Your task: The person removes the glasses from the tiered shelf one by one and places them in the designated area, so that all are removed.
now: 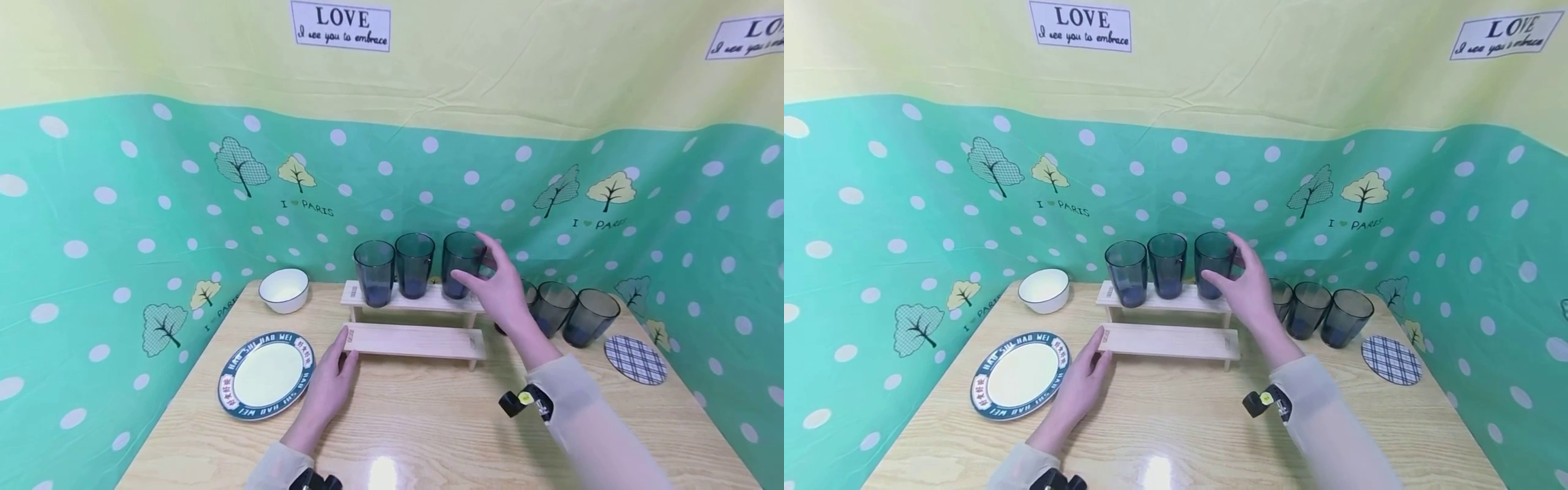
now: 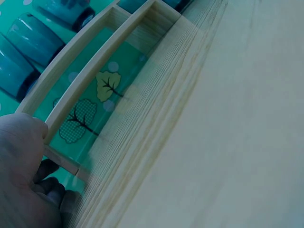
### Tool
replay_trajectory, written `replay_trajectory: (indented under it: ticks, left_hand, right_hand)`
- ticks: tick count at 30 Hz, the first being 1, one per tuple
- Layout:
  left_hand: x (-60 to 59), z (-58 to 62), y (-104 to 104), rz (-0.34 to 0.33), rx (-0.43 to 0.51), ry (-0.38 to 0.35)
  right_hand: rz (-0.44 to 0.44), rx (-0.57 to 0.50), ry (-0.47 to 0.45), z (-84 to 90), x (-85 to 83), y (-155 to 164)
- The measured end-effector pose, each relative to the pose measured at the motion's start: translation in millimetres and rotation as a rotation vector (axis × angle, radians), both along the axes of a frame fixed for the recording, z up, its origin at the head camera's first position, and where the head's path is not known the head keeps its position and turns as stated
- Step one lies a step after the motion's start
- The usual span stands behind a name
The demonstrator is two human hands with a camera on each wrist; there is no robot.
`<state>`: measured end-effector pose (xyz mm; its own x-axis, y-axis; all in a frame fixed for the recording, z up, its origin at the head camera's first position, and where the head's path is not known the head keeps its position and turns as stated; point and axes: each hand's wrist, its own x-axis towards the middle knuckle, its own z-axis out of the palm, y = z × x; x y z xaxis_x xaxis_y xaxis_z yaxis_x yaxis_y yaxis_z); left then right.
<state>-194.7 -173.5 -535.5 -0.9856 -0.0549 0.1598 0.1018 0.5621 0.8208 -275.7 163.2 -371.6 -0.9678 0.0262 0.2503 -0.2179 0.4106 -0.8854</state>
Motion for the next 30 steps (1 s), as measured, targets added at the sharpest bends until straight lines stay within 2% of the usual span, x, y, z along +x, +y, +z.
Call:
replay_trajectory:
  ticks: [8, 21, 30]
  left_hand:
    - [-1.3, 0.0, 0, -0.002, 0.01, -0.01]
    - [-1.3, 0.5, 0, 0.002, 0.008, -0.009]
    - [-0.4, 1.2, 0, 0.0, 0.007, -0.005]
  right_hand:
    - [0.012, -0.019, 0.05, -0.7, 15.4, 10]
    - [-0.019, 0.016, 0.028, -5.6, 52.5, 32]
    - [-0.048, 0.051, 0.02, -10.7, 72.4, 46]
